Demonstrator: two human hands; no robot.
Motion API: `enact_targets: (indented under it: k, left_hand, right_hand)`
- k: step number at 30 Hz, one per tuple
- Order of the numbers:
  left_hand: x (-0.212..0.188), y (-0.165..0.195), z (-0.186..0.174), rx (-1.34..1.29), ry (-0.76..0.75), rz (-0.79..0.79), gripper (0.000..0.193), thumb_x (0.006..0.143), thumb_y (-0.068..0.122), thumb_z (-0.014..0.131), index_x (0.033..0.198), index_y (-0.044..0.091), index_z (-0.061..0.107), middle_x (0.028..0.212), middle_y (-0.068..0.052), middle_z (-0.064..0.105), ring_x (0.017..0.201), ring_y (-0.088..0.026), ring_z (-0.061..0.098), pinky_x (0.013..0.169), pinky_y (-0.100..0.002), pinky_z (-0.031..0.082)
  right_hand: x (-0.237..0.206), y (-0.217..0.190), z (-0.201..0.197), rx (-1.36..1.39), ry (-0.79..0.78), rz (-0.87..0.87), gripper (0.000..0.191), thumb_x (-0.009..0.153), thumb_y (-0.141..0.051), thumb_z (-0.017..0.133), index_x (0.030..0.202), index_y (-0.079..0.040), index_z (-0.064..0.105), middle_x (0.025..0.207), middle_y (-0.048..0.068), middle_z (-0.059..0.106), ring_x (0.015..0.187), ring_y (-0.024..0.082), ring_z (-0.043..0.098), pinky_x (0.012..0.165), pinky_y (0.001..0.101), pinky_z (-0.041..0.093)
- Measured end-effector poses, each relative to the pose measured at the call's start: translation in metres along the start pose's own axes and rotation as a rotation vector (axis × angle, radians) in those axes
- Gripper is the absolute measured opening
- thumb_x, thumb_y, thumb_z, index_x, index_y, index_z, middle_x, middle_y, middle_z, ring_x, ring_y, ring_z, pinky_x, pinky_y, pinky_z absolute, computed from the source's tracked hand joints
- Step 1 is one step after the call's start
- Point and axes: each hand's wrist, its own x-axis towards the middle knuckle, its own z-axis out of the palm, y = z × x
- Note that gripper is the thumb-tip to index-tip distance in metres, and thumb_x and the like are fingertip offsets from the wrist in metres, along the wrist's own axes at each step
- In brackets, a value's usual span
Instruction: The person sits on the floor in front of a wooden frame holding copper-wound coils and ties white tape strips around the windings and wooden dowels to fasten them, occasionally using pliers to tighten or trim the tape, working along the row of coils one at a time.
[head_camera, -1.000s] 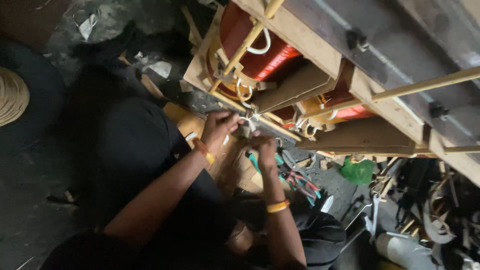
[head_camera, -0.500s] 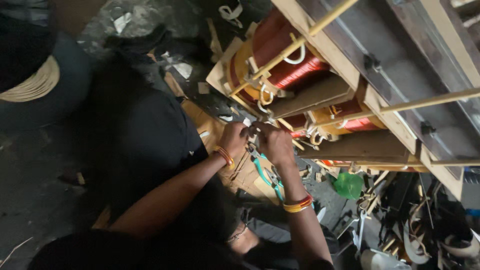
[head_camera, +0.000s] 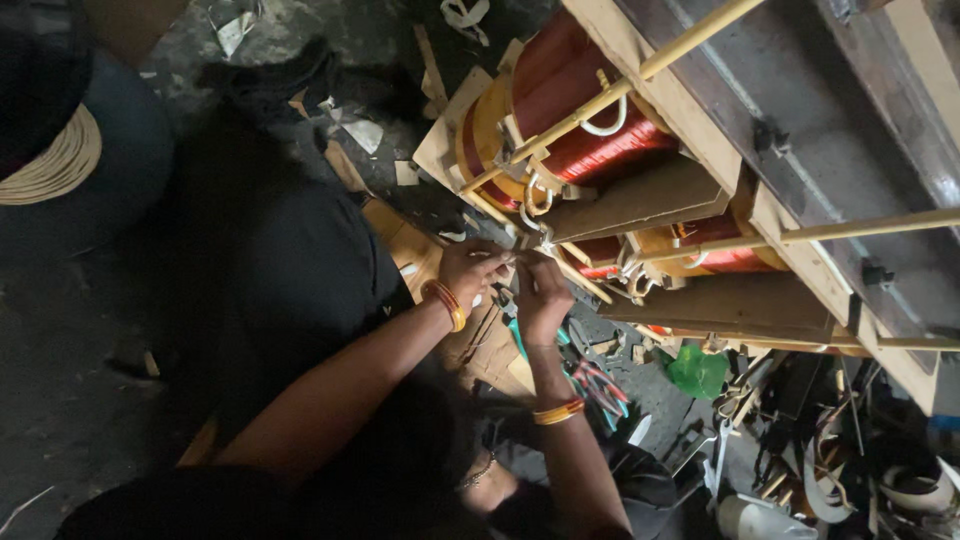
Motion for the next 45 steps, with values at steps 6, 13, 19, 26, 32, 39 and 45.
enact_targets:
  k: [6, 13, 19, 26, 32, 39, 45]
  left_hand:
    - [0.001, -0.007, -0.003, 0.575, -0.074, 0.390, 0.009, 0.092, 0.005, 0.073, 0.097, 0.000, 0.078, 0.076, -0.005, 0.076, 0.066, -0.011, 0.068, 0.059, -0.025, 0.052]
    - [-0.015, -0.004, 0.013, 0.744, -0.082, 0.483, 0.024, 0.084, -0.004, 0.067, 0.107, 0.004, 0.065, 0.087, -0.014, 0.077, 0.080, -0.019, 0.077, 0.067, -0.032, 0.057]
    - [-0.020, 0.008, 0.011, 0.900, -0.067, 0.616, 0.019, 0.087, -0.004, 0.068, 0.104, 0.004, 0.068, 0.090, -0.013, 0.077, 0.083, -0.021, 0.076, 0.067, -0.035, 0.056]
    - [-0.006, -0.010, 0.001, 0.523, -0.039, 0.419, 0.006, 0.087, 0.003, 0.077, 0.087, 0.002, 0.071, 0.081, -0.004, 0.068, 0.071, -0.014, 0.062, 0.062, -0.031, 0.048]
    - [0.006, -0.001, 0.010, 0.250, 0.075, 0.427, 0.011, 0.088, 0.007, 0.080, 0.088, 0.001, 0.070, 0.084, -0.001, 0.068, 0.076, -0.010, 0.060, 0.072, -0.028, 0.049]
    - [0.006, 0.004, 0.012, 0.574, -0.016, 0.535, 0.012, 0.100, 0.014, 0.065, 0.099, 0.005, 0.073, 0.085, 0.003, 0.073, 0.077, -0.007, 0.066, 0.072, -0.024, 0.052]
    - [0.025, -0.006, 0.018, 0.174, -0.075, 0.165, 0.021, 0.105, 0.018, 0.056, 0.091, 0.004, 0.063, 0.077, 0.003, 0.062, 0.064, -0.007, 0.055, 0.056, -0.023, 0.042]
  right_hand:
    - [-0.014, -0.014, 0.008, 0.382, 0.110, 0.477, 0.018, 0.090, 0.006, 0.073, 0.106, -0.001, 0.067, 0.094, 0.008, 0.076, 0.080, 0.011, 0.072, 0.070, 0.0262, 0.057]
    - [-0.020, -0.030, 0.004, 0.831, 0.375, 0.645, 0.025, 0.087, 0.013, 0.069, 0.097, -0.005, 0.054, 0.096, 0.010, 0.070, 0.081, 0.016, 0.069, 0.065, 0.0275, 0.055]
    - [-0.021, -0.041, 0.000, 0.658, 0.208, 0.354, 0.014, 0.097, 0.007, 0.068, 0.100, -0.004, 0.059, 0.104, 0.009, 0.074, 0.095, 0.016, 0.072, 0.080, 0.0275, 0.060]
    - [-0.052, 0.005, 0.017, 1.186, -0.156, 0.908, 0.020, 0.102, -0.026, 0.063, 0.102, -0.006, 0.066, 0.073, 0.004, 0.062, 0.060, 0.013, 0.057, 0.053, 0.0260, 0.044]
    - [-0.054, 0.086, 0.020, 0.940, -0.019, 0.807, 0.030, 0.106, -0.023, 0.051, 0.095, -0.004, 0.072, 0.090, 0.003, 0.069, 0.083, 0.014, 0.061, 0.077, 0.0280, 0.048]
    - [-0.043, 0.034, -0.017, -0.220, -0.165, -0.074, 0.014, 0.089, -0.013, 0.068, 0.101, -0.011, 0.074, 0.116, 0.016, 0.070, 0.110, 0.034, 0.062, 0.090, 0.0407, 0.053]
    - [-0.012, 0.033, -0.018, -0.089, -0.521, -0.651, 0.030, 0.076, -0.014, 0.076, 0.104, -0.003, 0.073, 0.109, 0.013, 0.069, 0.109, 0.031, 0.064, 0.092, 0.0454, 0.055]
